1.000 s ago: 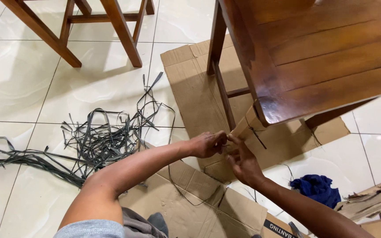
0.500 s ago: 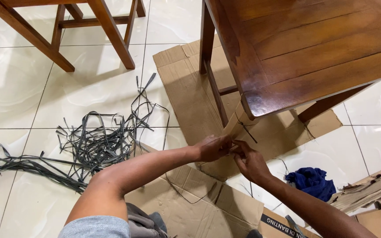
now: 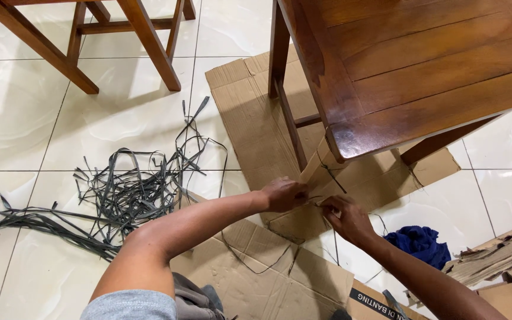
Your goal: The person wipes a wooden chair with a cloth, wraps its legs in cardboard secured with black ties, and then places a large cardboard sheet over the seat.
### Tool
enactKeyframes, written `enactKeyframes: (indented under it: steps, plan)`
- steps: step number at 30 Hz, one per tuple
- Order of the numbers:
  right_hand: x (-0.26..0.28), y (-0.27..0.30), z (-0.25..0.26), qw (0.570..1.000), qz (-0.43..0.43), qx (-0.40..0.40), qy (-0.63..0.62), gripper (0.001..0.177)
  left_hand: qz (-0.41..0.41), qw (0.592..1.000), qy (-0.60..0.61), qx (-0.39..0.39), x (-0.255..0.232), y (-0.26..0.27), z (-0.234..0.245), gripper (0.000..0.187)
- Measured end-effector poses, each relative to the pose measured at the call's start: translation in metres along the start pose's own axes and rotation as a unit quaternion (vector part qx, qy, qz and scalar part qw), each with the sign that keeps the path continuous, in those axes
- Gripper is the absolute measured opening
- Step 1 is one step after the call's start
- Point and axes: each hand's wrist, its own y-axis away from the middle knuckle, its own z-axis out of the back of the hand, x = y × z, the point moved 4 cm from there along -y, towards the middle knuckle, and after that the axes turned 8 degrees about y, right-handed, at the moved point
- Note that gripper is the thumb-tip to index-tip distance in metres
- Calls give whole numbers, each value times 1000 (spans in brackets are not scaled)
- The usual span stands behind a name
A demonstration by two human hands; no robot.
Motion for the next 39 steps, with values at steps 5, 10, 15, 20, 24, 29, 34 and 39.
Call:
enactKeyframes:
  steps: [5,10,15,20,24,29,34,39]
  plan:
    - [35,-6,22,996,69,-50,10,15,-14,999,37,6,-21,6,5,18]
    - [25,-12,13,997,69,-17,-2,13,-5,999,45,5,-34,12,17,20]
    - [15,-7,6,998,49,21,44,13,7,1000,2,5,-3,4,4,17]
    - [12,-5,4,999,-6,52,-1,20,3,1000,0,-2,0,5,4,18]
    - [12,-8,2,997,-33,49,-59,32,-6,1000,9,4,-8,6,1,23]
    - [2,-7,3,996,-54,40,-51,23,5,1000,7,2,-7,4,9,24]
    - [-27,-11,4,996,-84,32,-29,21,13,1000,-23,-9,14,-4,18,19]
    - [-84,-15,15,983,-162,-3,83,34,20,986,-164,-35,52,-28,23,19]
